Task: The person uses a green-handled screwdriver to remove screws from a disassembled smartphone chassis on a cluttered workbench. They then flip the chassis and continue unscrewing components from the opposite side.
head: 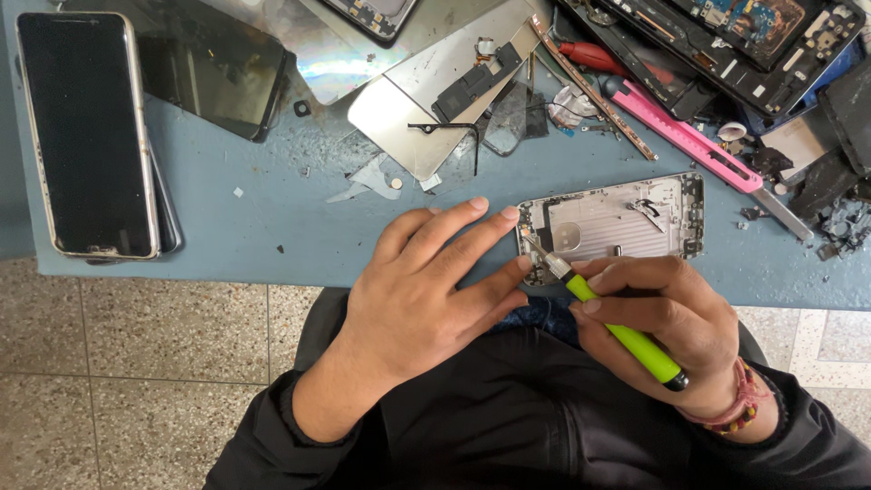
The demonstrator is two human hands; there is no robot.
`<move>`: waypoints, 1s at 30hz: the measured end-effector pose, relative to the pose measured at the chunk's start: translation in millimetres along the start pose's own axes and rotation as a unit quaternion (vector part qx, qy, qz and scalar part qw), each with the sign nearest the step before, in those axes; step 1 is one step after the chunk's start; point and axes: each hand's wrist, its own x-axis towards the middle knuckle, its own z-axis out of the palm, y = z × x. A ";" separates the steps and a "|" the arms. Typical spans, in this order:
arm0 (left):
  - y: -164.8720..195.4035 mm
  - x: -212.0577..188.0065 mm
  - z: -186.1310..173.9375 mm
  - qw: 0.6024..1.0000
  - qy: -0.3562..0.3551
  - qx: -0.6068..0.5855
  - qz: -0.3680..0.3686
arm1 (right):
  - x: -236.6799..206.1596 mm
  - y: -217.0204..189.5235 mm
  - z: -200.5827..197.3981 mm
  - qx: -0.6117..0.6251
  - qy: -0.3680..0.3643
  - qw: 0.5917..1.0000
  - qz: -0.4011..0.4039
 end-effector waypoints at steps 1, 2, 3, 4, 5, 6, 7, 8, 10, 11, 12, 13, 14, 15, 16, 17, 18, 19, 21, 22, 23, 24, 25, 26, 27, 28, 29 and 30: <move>0.1 0.0 0.0 1.000 0.000 0.000 0.000 | -0.4 0.5 0.3 -0.005 0.001 1.000 -0.004; -0.1 0.2 0.0 1.000 0.000 0.001 0.001 | -1.0 1.0 0.8 -0.004 0.003 1.000 -0.008; -0.3 0.3 0.0 1.000 0.000 0.001 0.001 | -1.7 1.4 1.3 -0.004 0.004 1.000 -0.012; -0.2 0.4 0.0 1.000 0.000 0.002 0.002 | -2.4 2.0 1.9 -0.003 0.005 1.000 -0.016; -0.2 0.3 -0.3 1.000 0.000 0.002 0.001 | -3.0 2.3 2.7 -0.008 0.006 1.000 -0.021; 0.0 0.1 -0.6 1.000 0.000 0.002 0.000 | -3.7 2.4 3.5 -0.013 0.008 1.000 -0.026; 0.1 -0.1 -0.8 1.000 -0.001 0.002 -0.001 | -4.3 2.4 4.2 -0.018 0.009 0.999 -0.030; 0.2 -0.1 -0.7 1.000 -0.001 0.003 -0.001 | -4.8 2.3 5.1 -0.021 0.011 0.999 -0.030; 0.5 -0.1 -0.5 1.000 -0.002 0.004 -0.003 | -5.3 1.9 6.1 -0.027 0.013 0.999 -0.029; 0.7 -0.2 -0.3 1.000 -0.002 0.004 -0.003 | -5.2 1.7 6.1 -0.030 0.012 0.999 -0.032; 0.6 -0.2 -0.1 1.000 -0.002 0.004 -0.003 | -4.9 1.7 5.7 -0.034 0.011 0.999 -0.036; 0.5 -0.2 -0.2 1.000 -0.002 0.003 -0.003 | -4.5 1.5 5.5 -0.037 0.009 0.998 -0.039; 0.7 -0.4 -0.2 1.000 -0.003 0.003 -0.004 | -4.1 1.4 5.2 -0.041 0.006 0.998 -0.041; 0.9 -0.5 -0.1 1.000 -0.003 0.003 -0.004 | -3.6 1.3 5.0 -0.044 0.004 0.998 -0.043; 0.9 -0.6 0.0 1.000 -0.003 0.003 -0.004 | -3.3 1.3 5.3 -0.048 0.002 0.998 -0.045; 0.7 -0.5 -0.1 1.000 -0.003 0.004 -0.003 | -3.2 0.9 6.3 -0.053 0.006 0.997 -0.047; 0.3 -0.4 -0.1 1.000 -0.003 0.006 -0.001 | -3.4 0.5 7.6 -0.057 0.010 0.997 -0.049; 0.1 -0.3 -0.1 1.000 -0.003 0.007 0.000 | -3.6 0.3 8.5 -0.062 0.014 0.997 -0.051; 0.1 -0.3 -0.2 1.000 -0.005 0.007 0.000 | -3.9 0.6 9.3 -0.078 0.016 0.995 -0.060; 0.2 -0.4 -0.4 1.000 -0.007 0.007 -0.001 | -4.2 0.8 9.8 -0.086 0.017 0.994 -0.065; 0.3 -0.4 -0.5 1.000 -0.007 0.007 -0.001 | -4.3 1.4 10.7 -0.088 0.020 0.994 -0.069; 0.3 -0.4 -0.6 1.000 -0.008 0.007 -0.001 | -4.2 2.3 11.9 -0.091 0.022 0.993 -0.074; 0.4 -0.4 -0.9 1.000 -0.009 0.007 -0.001 | -4.4 2.7 12.4 -0.094 0.025 0.992 -0.078; 0.4 -0.5 -1.1 1.000 -0.009 0.007 -0.001 | -4.8 2.7 12.6 -0.096 0.024 0.992 -0.079; 0.1 -0.5 -1.4 1.000 -0.010 0.007 -0.001 | -5.0 2.7 13.1 -0.099 0.024 0.992 -0.080; 0.1 -0.4 -1.4 1.000 -0.010 0.006 0.000 | -5.4 2.6 13.1 -0.102 0.024 0.991 -0.081; 0.0 -0.3 -1.5 1.000 -0.010 0.006 0.000 | -5.5 2.6 12.9 -0.105 0.022 0.991 -0.082; -0.1 -0.3 -1.6 1.000 -0.010 0.006 0.001 | -5.5 2.8 12.9 -0.107 0.021 0.990 -0.084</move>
